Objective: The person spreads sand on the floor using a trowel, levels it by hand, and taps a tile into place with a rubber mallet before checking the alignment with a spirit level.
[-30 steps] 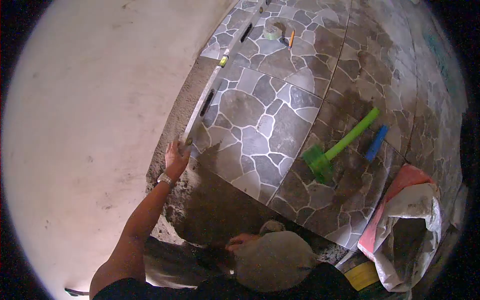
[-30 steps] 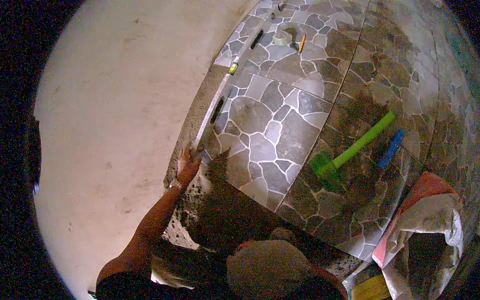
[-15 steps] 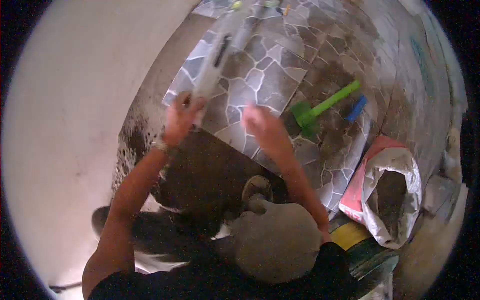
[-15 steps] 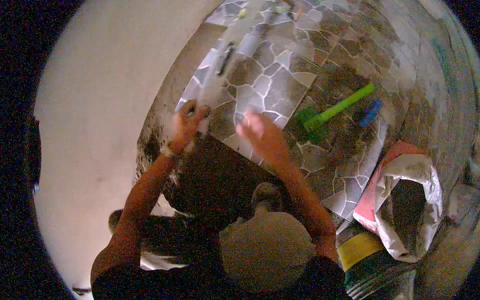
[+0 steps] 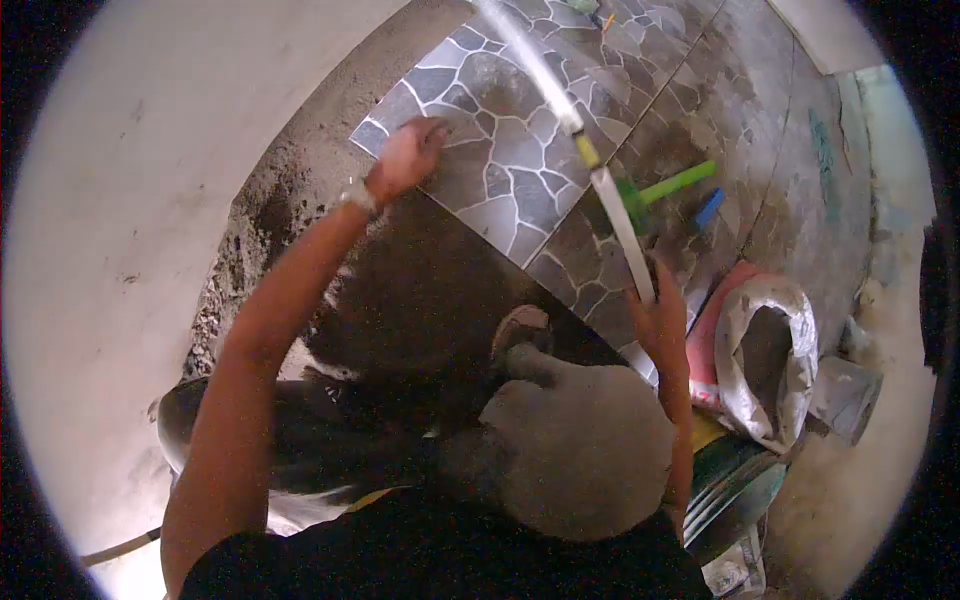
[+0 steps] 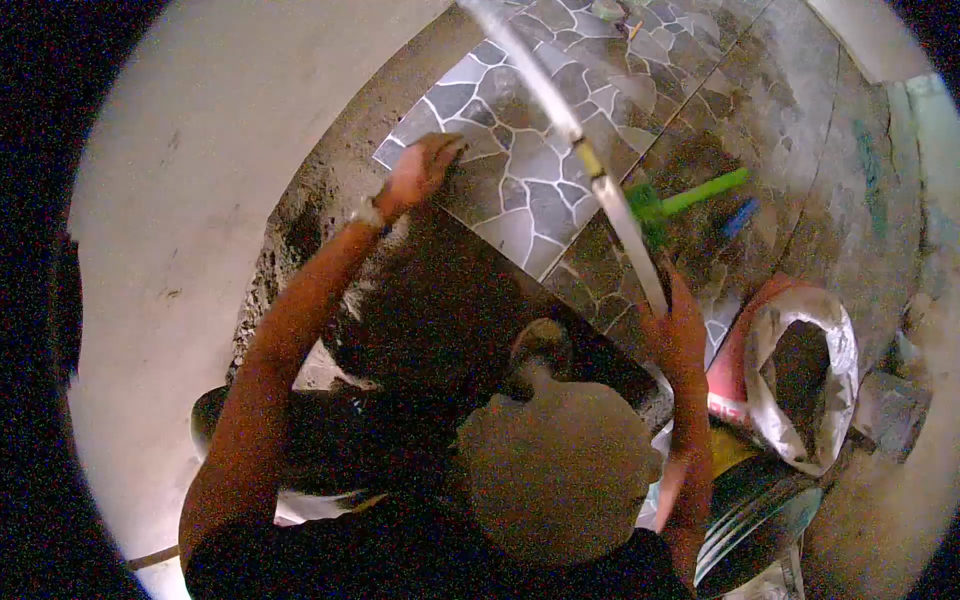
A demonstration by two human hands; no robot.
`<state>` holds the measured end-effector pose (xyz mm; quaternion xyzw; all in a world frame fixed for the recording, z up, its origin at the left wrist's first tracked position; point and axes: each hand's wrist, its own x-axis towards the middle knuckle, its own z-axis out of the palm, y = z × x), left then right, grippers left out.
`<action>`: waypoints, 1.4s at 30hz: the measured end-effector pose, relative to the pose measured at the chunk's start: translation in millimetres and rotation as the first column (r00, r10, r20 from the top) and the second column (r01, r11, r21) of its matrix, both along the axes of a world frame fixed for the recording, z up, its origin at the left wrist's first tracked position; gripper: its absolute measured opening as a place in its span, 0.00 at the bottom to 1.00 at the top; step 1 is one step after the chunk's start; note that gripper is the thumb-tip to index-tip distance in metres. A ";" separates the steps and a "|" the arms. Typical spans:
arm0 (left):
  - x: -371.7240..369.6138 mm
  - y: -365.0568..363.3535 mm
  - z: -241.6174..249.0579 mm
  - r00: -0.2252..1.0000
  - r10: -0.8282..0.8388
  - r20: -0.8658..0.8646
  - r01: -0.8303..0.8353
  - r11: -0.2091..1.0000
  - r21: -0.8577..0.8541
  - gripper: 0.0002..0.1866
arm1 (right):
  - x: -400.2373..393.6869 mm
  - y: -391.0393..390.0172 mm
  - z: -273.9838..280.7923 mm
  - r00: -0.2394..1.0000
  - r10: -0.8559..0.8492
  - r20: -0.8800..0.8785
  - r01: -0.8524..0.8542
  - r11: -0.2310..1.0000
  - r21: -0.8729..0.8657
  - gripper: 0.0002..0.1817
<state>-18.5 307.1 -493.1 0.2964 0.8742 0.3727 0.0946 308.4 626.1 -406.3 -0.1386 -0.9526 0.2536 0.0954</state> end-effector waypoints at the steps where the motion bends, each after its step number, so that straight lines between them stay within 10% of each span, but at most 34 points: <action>1: -24.8 -12.9 -31.9 0.997 -0.074 -0.002 0.073 0.987 -0.140 0.21 | 19.2 -1.9 0.2 0.998 -0.005 0.057 0.004 1.000 0.015 0.28; 5: -60.0 -49.3 -102.4 0.884 -0.283 -0.372 0.261 0.959 -0.111 0.26 | 58.9 6.5 -6.7 0.975 0.014 0.224 -0.013 1.000 -0.006 0.30; 8: -5.2 -57.3 -71.3 0.774 -0.548 -0.318 0.550 0.830 -0.093 0.26 | 71.4 17.7 -29.0 0.985 0.070 0.157 -0.058 0.995 -0.081 0.31; 11: 39.2 -66.0 -24.7 0.615 -0.768 0.178 0.789 0.603 -0.120 0.28 | 64.4 20.8 -30.4 0.971 0.005 0.237 0.043 0.980 -0.195 0.31; 14: -1.3 -43.7 -34.5 0.928 -0.323 -0.183 0.321 0.946 -0.041 0.29 | 78.3 27.9 -65.8 0.972 -0.013 0.236 0.044 0.991 -0.128 0.30; 16: -52.9 -33.6 -73.8 0.744 -0.271 -0.610 0.013 0.920 -0.392 0.30 | 77.2 37.8 -88.7 0.988 0.008 0.154 0.000 0.999 -0.053 0.29; 19: -25.4 -3.2 -80.5 0.789 -0.258 -0.558 0.103 0.950 -0.293 0.30 | 73.8 52.0 -98.6 0.994 0.047 0.098 -0.047 0.999 0.000 0.28; 22: 73.8 10.1 -54.1 0.622 -0.780 0.068 0.778 0.625 0.059 0.27 | 75.0 56.7 -98.8 0.989 0.040 0.144 -0.041 0.999 0.004 0.29; 24: 116.1 23.9 -20.2 0.426 -0.888 -0.175 0.893 0.443 -0.075 0.21 | 59.2 50.6 -77.2 0.974 -0.002 0.227 0.028 0.993 -0.112 0.30; 27: 72.2 67.4 -53.4 0.861 -0.447 -0.242 0.499 0.834 0.234 0.15 | 56.5 46.6 -68.0 0.976 0.006 0.216 0.014 0.996 -0.092 0.30; 29: 77.9 68.2 -71.9 0.798 -0.599 -0.069 0.602 0.786 0.136 0.22 | 57.1 43.2 -69.9 0.974 0.004 0.227 0.020 0.995 -0.101 0.30; 31: 101.4 79.4 -52.8 0.343 -0.721 -0.602 0.790 0.568 -0.230 0.12 | 54.2 47.8 -75.0 0.984 0.030 0.175 -0.016 0.997 -0.082 0.30; 33: 158.3 63.8 -5.3 0.309 -0.946 0.098 0.946 0.317 0.073 0.16 | 62.8 47.9 -85.5 0.994 0.071 0.087 -0.067 0.997 -0.042 0.30; 36: 158.3 44.8 -8.6 0.541 -0.751 -0.379 0.818 0.574 0.032 0.22 | 74.5 45.6 -92.9 0.981 0.064 0.184 -0.052 0.996 -0.069 0.31; 37: 136.1 22.2 -42.7 0.835 -0.540 0.103 0.485 0.812 0.325 0.25 | 79.0 39.4 -93.1 0.974 0.089 0.207 -0.084 0.996 -0.036 0.31; 40: 48.7 19.4 -28.7 0.911 0.177 -0.373 -0.062 0.952 0.301 0.27 | 73.4 34.7 -88.7 0.954 0.163 0.252 -0.179 0.983 0.042 0.31; 42: -12.3 -13.8 -43.1 0.905 0.420 -0.073 -0.377 0.868 0.324 0.39 | 78.6 28.4 -95.2 0.945 0.180 0.273 -0.194 0.981 0.023 0.31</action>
